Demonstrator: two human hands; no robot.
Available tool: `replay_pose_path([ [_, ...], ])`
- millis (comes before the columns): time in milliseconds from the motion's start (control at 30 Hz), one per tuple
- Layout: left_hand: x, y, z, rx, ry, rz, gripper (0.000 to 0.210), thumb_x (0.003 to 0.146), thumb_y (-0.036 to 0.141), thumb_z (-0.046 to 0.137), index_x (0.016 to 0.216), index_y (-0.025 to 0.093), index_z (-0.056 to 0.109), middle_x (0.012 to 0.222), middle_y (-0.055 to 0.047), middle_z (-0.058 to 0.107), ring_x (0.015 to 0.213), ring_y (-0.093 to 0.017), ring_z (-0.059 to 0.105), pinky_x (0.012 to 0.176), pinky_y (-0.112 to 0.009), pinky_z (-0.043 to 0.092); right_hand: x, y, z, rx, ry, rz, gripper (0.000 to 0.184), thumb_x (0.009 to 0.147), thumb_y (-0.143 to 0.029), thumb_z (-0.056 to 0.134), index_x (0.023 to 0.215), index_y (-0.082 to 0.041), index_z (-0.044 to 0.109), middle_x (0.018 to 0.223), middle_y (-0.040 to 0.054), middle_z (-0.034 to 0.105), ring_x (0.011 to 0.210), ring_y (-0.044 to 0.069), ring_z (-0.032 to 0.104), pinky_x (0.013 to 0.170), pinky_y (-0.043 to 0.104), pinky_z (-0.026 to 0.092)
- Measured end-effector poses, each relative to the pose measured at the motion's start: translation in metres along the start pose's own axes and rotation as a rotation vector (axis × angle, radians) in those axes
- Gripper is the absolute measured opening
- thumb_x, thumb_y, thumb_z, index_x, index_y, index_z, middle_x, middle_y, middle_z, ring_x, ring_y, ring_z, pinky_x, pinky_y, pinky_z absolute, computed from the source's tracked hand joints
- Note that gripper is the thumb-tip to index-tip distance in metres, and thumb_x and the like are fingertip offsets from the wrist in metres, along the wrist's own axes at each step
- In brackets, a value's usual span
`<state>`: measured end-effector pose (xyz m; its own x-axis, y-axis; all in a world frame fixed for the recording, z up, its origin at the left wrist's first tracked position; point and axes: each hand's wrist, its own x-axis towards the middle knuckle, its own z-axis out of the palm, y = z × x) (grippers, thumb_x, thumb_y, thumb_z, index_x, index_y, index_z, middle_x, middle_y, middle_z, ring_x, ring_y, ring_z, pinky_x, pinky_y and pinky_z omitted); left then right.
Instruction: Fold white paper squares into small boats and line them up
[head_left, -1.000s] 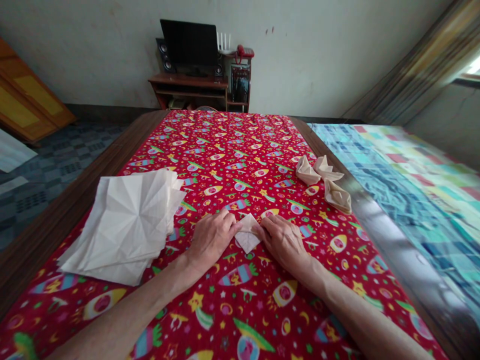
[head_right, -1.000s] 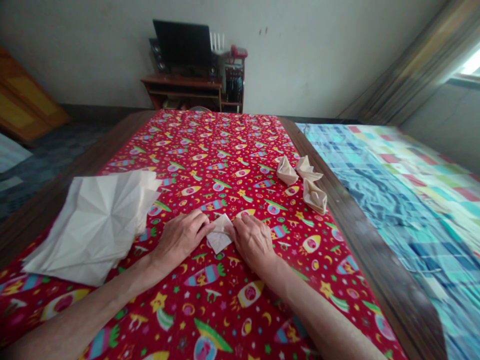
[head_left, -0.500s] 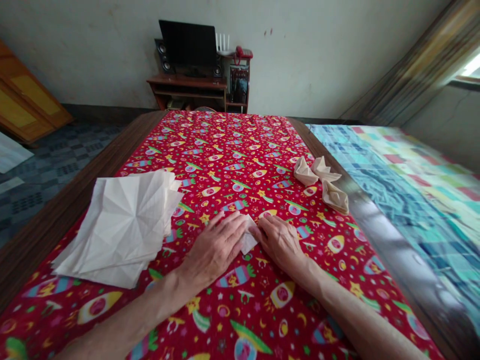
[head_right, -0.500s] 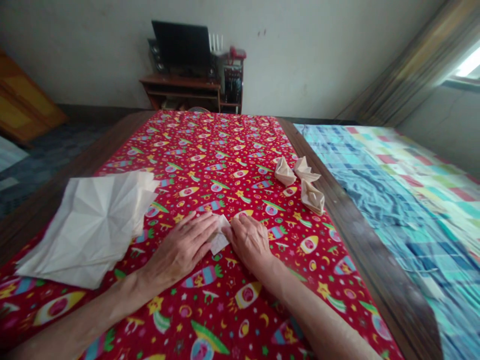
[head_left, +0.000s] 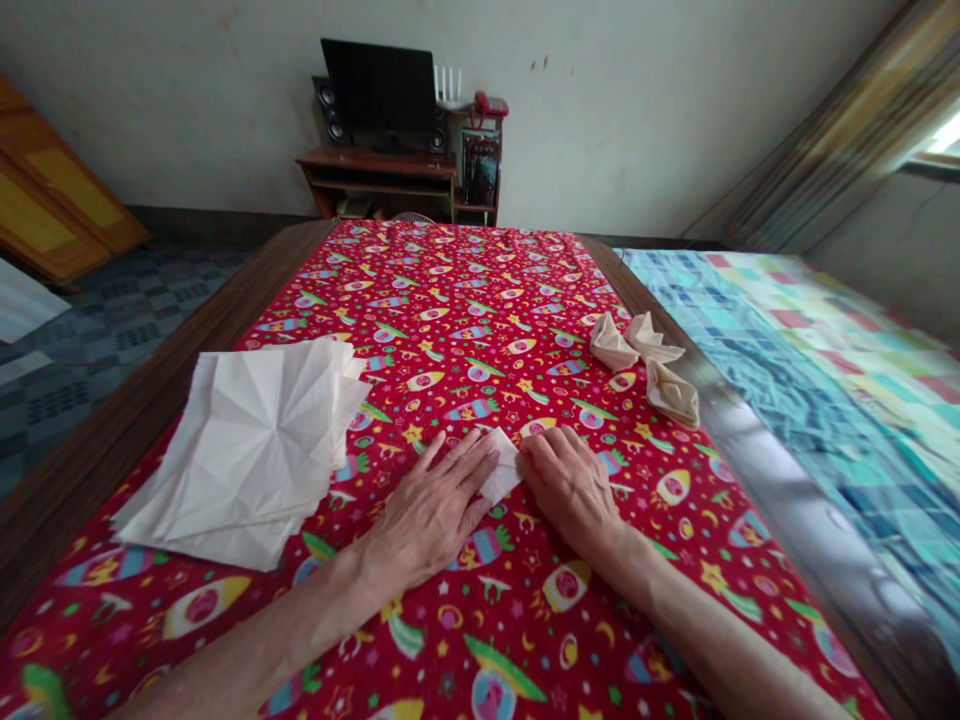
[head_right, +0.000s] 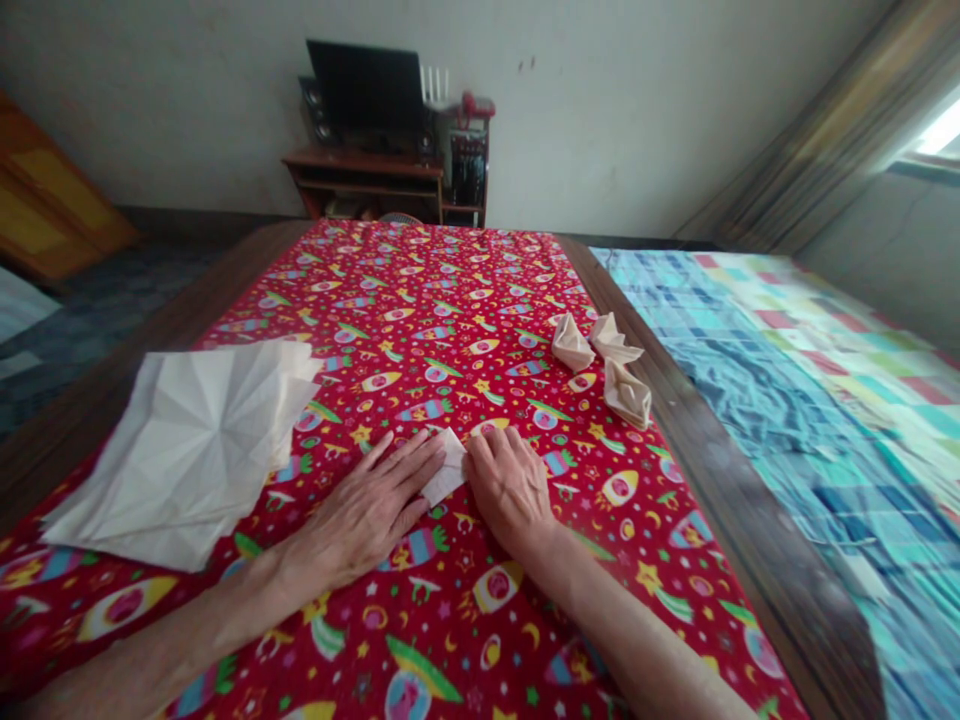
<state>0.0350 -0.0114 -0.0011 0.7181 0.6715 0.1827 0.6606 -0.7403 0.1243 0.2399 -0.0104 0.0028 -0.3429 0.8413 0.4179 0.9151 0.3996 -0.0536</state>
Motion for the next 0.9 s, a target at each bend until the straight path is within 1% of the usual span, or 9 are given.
replay_pose_path([
  [67, 0.001, 0.001, -0.001, 0.000, 0.001, -0.003, 0.049, 0.098, 0.032, 0.032, 0.145, 0.019, 0.027, 0.153, -0.003, 0.027, 0.143, -0.020, 0.016, 0.116, -0.045, 0.017, -0.003, -0.002, -0.002, 0.050, 0.012, -0.163, 0.024, 0.093, -0.019, 0.043, 0.107, -0.015, 0.062, 0.111, 0.0109, 0.065, 0.099, 0.024, 0.058, 0.079, 0.036, 0.048],
  [133, 0.001, 0.001, -0.002, 0.003, 0.004, -0.011, 0.049, 0.098, 0.031, 0.033, 0.145, 0.019, 0.027, 0.153, -0.003, 0.026, 0.143, -0.020, 0.017, 0.116, -0.045, 0.019, -0.007, -0.003, -0.003, 0.126, -0.001, -0.317, 0.034, 0.093, -0.014, 0.039, 0.123, -0.013, 0.055, 0.128, 0.0120, 0.058, 0.117, 0.024, 0.052, 0.094, 0.040, 0.046],
  [200, -0.001, 0.000, -0.003, 0.011, 0.010, -0.018, 0.050, 0.097, 0.031, 0.035, 0.145, 0.018, 0.027, 0.152, -0.004, 0.028, 0.142, -0.021, 0.019, 0.115, -0.045, 0.021, -0.010, -0.003, -0.003, 0.190, -0.039, -0.372, 0.040, 0.093, -0.010, 0.036, 0.130, -0.011, 0.050, 0.133, 0.0120, 0.054, 0.126, 0.022, 0.047, 0.104, 0.041, 0.041],
  [400, -0.013, -0.007, -0.010, 0.042, 0.040, -0.099, 0.044, 0.097, 0.030, 0.036, 0.140, 0.019, 0.038, 0.147, -0.002, 0.039, 0.139, -0.020, 0.029, 0.114, -0.045, 0.024, -0.019, 0.004, -0.011, 0.238, -0.130, -0.343, 0.044, 0.090, -0.008, 0.037, 0.132, -0.010, 0.049, 0.133, 0.0114, 0.054, 0.128, 0.023, 0.046, 0.108, 0.043, 0.039],
  [500, -0.018, -0.009, -0.012, 0.060, 0.061, -0.113, 0.043, 0.096, 0.028, 0.038, 0.138, 0.019, 0.042, 0.145, -0.002, 0.041, 0.137, -0.022, 0.032, 0.113, -0.046, 0.025, -0.021, 0.005, -0.015, 0.234, -0.136, -0.330, 0.044, 0.089, -0.007, 0.038, 0.131, -0.010, 0.050, 0.132, 0.0119, 0.055, 0.126, 0.023, 0.048, 0.107, 0.043, 0.040],
  [633, -0.017, -0.012, -0.012, 0.052, 0.117, -0.110, 0.039, 0.095, 0.025, 0.040, 0.132, 0.017, 0.048, 0.140, -0.004, 0.049, 0.132, -0.023, 0.039, 0.110, -0.045, 0.030, -0.022, 0.005, -0.010, 0.244, -0.106, -0.307, 0.044, 0.087, -0.005, 0.039, 0.128, -0.012, 0.053, 0.130, 0.0111, 0.057, 0.125, 0.021, 0.049, 0.106, 0.042, 0.041],
  [700, -0.012, -0.014, -0.013, 0.015, 0.168, -0.103, 0.034, 0.095, 0.022, 0.039, 0.125, 0.014, 0.054, 0.132, -0.007, 0.056, 0.124, -0.022, 0.046, 0.105, -0.041, 0.037, -0.021, 0.005, -0.005, 0.252, -0.070, -0.300, 0.042, 0.087, -0.005, 0.039, 0.125, -0.013, 0.055, 0.127, 0.0113, 0.060, 0.122, 0.021, 0.052, 0.104, 0.041, 0.042],
  [767, -0.003, -0.015, -0.014, -0.030, 0.210, -0.136, 0.029, 0.096, 0.021, 0.038, 0.113, 0.013, 0.060, 0.116, -0.008, 0.063, 0.109, -0.021, 0.053, 0.095, -0.037, 0.044, -0.020, 0.005, -0.002, 0.263, -0.041, -0.297, 0.038, 0.087, -0.005, 0.040, 0.120, -0.012, 0.057, 0.122, 0.0118, 0.063, 0.119, 0.020, 0.054, 0.102, 0.039, 0.044],
  [900, 0.017, -0.013, -0.014, -0.056, 0.196, -0.282, 0.019, 0.093, 0.025, 0.043, 0.085, 0.016, 0.059, 0.089, -0.007, 0.059, 0.088, -0.022, 0.053, 0.080, -0.037, 0.048, -0.017, 0.002, -0.004, 0.275, -0.034, -0.265, 0.032, 0.089, -0.008, 0.042, 0.114, -0.016, 0.060, 0.116, 0.0104, 0.066, 0.115, 0.020, 0.057, 0.096, 0.038, 0.046],
])
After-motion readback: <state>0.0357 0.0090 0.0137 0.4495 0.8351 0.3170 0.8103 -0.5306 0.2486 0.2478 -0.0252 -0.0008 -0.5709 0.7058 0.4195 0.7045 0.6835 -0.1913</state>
